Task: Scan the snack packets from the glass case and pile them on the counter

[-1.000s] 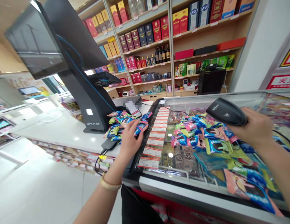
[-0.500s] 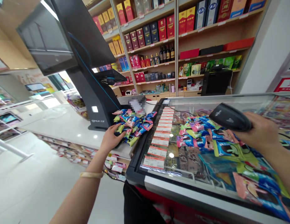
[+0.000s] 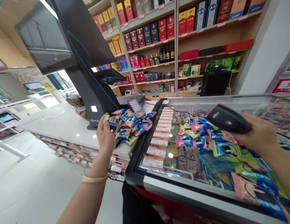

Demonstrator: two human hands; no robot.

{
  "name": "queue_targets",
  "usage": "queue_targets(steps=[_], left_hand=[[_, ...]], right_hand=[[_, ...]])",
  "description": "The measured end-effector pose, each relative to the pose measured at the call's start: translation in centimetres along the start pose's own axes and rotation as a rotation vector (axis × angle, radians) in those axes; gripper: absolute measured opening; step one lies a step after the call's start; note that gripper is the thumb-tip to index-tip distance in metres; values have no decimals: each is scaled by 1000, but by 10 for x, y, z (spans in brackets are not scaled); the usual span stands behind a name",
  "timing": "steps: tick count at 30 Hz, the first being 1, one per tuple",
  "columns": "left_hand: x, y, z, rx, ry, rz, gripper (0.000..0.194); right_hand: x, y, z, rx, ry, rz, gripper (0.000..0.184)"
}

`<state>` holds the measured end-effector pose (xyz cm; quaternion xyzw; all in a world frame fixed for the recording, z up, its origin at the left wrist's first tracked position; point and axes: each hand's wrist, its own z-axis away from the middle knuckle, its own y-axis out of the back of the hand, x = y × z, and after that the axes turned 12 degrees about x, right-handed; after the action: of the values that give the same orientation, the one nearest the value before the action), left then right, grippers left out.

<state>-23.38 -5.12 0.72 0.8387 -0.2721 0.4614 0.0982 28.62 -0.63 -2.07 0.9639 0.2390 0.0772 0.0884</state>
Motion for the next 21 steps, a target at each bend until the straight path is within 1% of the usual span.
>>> queue_targets(steps=[1,2,5,6,7,8,10,11,14,17,21], left_hand=[[10,-8,7,1,132,153,46],[19,-16,14,-30,262,271,40],[44,-43,41,-188,640,465,29],[49,-52,50,-244,729,494,28],[53,-60,60,-299,785,509,28],[55,-69,70,-352,808,511,28],[57,-85,88,-464,773,496,35],[57,-92,96,-518,731,487,40],[55,-112,116,-641,587,449,50],[55,-125,128,-706,489,374,52],[56,-134,136,-799,430,256,46]], right_hand=[[0,0,0,7,34,-11,20],[0,1,-1,8,56,-21,22],[-4,2,-5,4,84,-79,28],[-6,3,-7,-2,92,-111,28],[-9,4,-9,-13,100,-147,24],[-13,6,-12,-21,114,-179,20],[-19,8,-17,-46,120,-232,14],[-22,9,-19,-72,121,-248,15],[-28,10,-22,-86,114,-314,22],[-29,10,-21,-130,81,-316,24],[-29,9,-20,-215,62,-291,23]])
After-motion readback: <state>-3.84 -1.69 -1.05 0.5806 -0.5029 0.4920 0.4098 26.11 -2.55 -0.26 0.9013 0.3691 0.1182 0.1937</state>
